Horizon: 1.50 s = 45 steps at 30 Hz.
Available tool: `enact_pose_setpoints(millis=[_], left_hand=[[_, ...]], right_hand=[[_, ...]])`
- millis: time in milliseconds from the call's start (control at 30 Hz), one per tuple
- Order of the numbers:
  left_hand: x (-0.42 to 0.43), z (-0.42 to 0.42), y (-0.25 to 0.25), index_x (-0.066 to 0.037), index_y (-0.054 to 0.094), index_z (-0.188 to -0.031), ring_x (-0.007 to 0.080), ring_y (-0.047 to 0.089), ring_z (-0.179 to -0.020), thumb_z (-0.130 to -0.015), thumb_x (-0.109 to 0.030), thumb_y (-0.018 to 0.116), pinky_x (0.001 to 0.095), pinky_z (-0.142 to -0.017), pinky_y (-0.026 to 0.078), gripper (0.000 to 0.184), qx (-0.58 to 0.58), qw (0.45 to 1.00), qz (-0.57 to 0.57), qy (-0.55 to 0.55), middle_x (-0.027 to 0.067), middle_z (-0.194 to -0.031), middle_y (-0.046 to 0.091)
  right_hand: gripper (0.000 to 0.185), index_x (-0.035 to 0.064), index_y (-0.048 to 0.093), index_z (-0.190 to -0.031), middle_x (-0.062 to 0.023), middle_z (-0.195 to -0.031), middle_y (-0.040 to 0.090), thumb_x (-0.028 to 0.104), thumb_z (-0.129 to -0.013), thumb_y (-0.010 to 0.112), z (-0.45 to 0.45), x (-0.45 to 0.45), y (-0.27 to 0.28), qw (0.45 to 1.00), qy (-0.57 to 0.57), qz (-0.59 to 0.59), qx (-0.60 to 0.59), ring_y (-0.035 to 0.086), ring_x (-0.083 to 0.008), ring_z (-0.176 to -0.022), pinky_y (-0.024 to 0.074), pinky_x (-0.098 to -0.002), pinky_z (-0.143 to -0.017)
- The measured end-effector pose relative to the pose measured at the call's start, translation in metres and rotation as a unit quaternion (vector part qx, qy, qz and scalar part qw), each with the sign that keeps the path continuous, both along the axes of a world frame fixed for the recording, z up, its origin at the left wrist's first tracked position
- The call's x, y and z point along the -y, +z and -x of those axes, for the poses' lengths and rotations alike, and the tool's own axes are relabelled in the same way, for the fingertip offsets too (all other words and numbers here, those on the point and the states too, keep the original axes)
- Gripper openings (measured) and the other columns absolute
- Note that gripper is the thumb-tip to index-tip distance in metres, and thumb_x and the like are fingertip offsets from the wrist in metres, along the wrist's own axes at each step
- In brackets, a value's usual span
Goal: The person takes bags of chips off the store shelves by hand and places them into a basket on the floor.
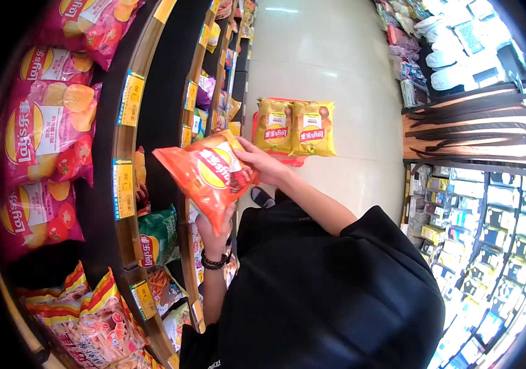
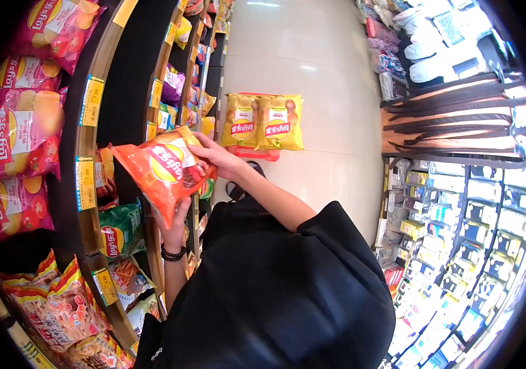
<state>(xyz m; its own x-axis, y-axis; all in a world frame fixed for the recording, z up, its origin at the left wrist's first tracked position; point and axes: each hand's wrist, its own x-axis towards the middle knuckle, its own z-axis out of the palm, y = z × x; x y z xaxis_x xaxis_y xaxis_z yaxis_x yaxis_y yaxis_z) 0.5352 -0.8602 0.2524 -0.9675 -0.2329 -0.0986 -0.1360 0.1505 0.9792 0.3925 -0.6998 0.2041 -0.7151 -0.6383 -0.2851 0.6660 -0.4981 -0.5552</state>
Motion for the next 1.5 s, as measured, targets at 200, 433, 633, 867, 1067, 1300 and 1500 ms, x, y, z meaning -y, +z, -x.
enact_pose_setpoints(millis=[200, 433, 633, 867, 1067, 1300, 1500], left_hand=[[0.012, 0.011, -0.031, -0.001, 0.053, -0.122, 0.0179, 0.057, -0.105, -0.096, -0.028, 0.053, 0.0332, -0.091, 0.045, 0.037, 0.018, 0.947, -0.309, 0.085, 0.0058, -0.116, 0.061], [-0.009, 0.019, -0.032, -0.007, 0.036, -0.139, 0.0177, 0.05, -0.119, -0.094, -0.019, 0.06, 0.0339, -0.096, 0.045, 0.053, 0.091, 0.907, -0.41, 0.018, 0.0066, -0.133, 0.048], [-0.036, 0.042, -0.071, -0.003, 0.049, -0.125, 0.0166, 0.06, -0.104, -0.086, 0.0, 0.064, 0.0315, -0.09, 0.049, 0.042, 0.143, 0.906, -0.391, 0.076, 0.0065, -0.114, 0.06], [-0.074, 0.097, -0.118, -0.007, 0.053, -0.122, 0.0175, 0.061, -0.1, -0.089, -0.005, 0.063, 0.0355, -0.088, 0.05, 0.034, 0.147, 0.881, -0.443, 0.075, 0.0037, -0.109, 0.063], [-0.112, 0.144, -0.154, -0.008, 0.054, -0.121, 0.0184, 0.061, -0.102, -0.089, -0.012, 0.065, 0.0368, -0.087, 0.05, 0.035, 0.211, 0.861, -0.455, 0.085, 0.0049, -0.115, 0.062], [-0.137, 0.158, -0.178, -0.009, 0.052, -0.121, 0.0168, 0.062, -0.1, -0.09, -0.02, 0.066, 0.0349, -0.083, 0.051, 0.036, 0.246, 0.875, -0.405, 0.102, 0.0045, -0.112, 0.063], [-0.138, 0.158, -0.201, -0.01, 0.054, -0.117, 0.014, 0.063, -0.095, -0.089, -0.022, 0.067, 0.0335, -0.082, 0.049, 0.033, 0.266, 0.874, -0.384, 0.134, 0.0039, -0.108, 0.065]], right_hand=[[0.074, 0.007, 0.027, -0.144, -0.0108, -0.128, 0.047, 0.021, -0.086, 0.071, 0.001, -0.06, 0.003, 0.969, 0.029, -0.188, -0.156, 0.044, -0.0187, -0.122, 0.0378, -0.0315, -0.101], [0.063, 0.0108, 0.03, -0.142, -0.013, -0.122, 0.052, 0.027, -0.091, 0.063, 0.022, -0.078, -0.01, 0.913, 0.065, -0.269, -0.299, 0.05, -0.0188, -0.113, 0.0443, -0.0322, -0.094], [0.055, 0.0051, 0.038, -0.138, -0.0155, -0.12, 0.058, 0.034, -0.095, 0.057, 0.072, -0.079, -0.013, 0.846, 0.13, -0.379, -0.352, 0.055, -0.02, -0.109, 0.0468, -0.032, -0.09], [0.063, -0.0004, 0.05, -0.128, -0.0207, -0.112, 0.062, 0.046, -0.087, 0.063, 0.162, -0.097, -0.033, 0.783, 0.183, -0.432, -0.407, 0.061, -0.0274, -0.102, 0.0476, -0.0348, -0.089], [0.058, 0.0009, 0.052, -0.127, -0.0179, -0.114, 0.063, 0.044, -0.089, 0.061, 0.219, -0.118, -0.042, 0.75, 0.263, -0.471, -0.382, 0.061, -0.0242, -0.1, 0.0482, -0.0339, -0.089], [0.052, 0.0023, 0.054, -0.126, -0.0188, -0.114, 0.064, 0.041, -0.092, 0.056, 0.26, -0.127, -0.097, 0.737, 0.313, -0.452, -0.394, 0.061, -0.0275, -0.101, 0.0479, -0.0356, -0.089], [0.052, 0.0021, 0.054, -0.126, -0.0189, -0.114, 0.063, 0.043, -0.092, 0.054, 0.261, -0.124, -0.129, 0.718, 0.331, -0.47, -0.393, 0.061, -0.0278, -0.101, 0.0474, -0.0359, -0.09]])
